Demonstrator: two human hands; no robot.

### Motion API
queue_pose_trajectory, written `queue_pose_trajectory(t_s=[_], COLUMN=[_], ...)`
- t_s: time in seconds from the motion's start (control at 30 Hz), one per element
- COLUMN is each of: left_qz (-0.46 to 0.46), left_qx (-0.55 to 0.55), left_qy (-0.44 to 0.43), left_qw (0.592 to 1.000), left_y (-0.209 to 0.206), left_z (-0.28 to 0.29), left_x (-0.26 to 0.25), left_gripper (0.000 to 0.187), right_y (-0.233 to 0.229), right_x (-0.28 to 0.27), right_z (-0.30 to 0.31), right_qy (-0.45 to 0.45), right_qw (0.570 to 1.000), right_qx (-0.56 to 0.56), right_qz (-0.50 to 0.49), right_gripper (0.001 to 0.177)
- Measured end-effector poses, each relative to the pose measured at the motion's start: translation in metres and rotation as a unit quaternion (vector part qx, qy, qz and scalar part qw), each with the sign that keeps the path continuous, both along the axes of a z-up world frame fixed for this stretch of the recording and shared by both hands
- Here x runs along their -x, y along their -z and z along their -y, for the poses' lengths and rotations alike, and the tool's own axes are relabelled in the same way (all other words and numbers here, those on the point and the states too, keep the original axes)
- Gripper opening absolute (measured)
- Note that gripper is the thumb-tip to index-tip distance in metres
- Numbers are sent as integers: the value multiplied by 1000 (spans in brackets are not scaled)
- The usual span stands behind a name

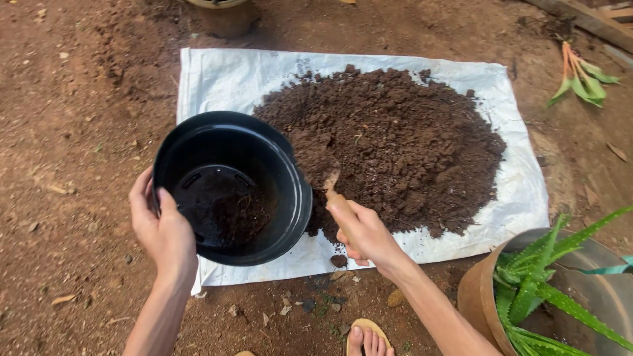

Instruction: Transferring soil from a pile on a sheet into a black plastic pot using a hand trowel.

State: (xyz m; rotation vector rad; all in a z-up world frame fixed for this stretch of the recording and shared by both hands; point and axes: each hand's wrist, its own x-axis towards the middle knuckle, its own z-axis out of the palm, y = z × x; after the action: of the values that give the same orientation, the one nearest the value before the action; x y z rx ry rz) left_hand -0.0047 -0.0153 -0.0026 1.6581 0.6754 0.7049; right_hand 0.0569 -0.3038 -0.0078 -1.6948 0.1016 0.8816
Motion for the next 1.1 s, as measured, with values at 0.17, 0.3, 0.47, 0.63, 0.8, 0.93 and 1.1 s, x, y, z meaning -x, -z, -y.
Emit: queue_pose_trajectory(t_s=[0.17, 0.3, 0.47, 0.63, 0.8, 0.93, 1.1], left_qz=[-49, -75, -62, -24, -34, -54, -27], left_qx=[13, -1, 4, 14, 8, 1, -30], left_qy=[2, 14, 23, 37, 32, 31, 44], left_qw=[999, 997, 998, 999, 999, 998, 998], left_y=[-14, -14, -7, 5, 0, 1, 3], left_z=[7, 6, -2, -7, -5, -2, -1], left_x=[-1, 0, 3, 6, 3, 0, -1], left_gripper=[39, 42, 42, 41, 40, 41, 40], right_y=[13, 21, -5, 22, 38, 65, 88], right_x=[13, 9, 3, 22, 12, -51, -91], right_z=[-26, -23, -7, 8, -2, -14, -36], right_qy=[-197, -146, 59, 188, 257, 233, 243], right_qw=[913, 904, 998, 960, 947, 958, 961], right_qx=[180, 197, 2, -85, -85, -72, -58], right_qz=[309, 350, -36, -191, -174, -148, -117], right_gripper=[49, 42, 46, 51, 51, 50, 46])
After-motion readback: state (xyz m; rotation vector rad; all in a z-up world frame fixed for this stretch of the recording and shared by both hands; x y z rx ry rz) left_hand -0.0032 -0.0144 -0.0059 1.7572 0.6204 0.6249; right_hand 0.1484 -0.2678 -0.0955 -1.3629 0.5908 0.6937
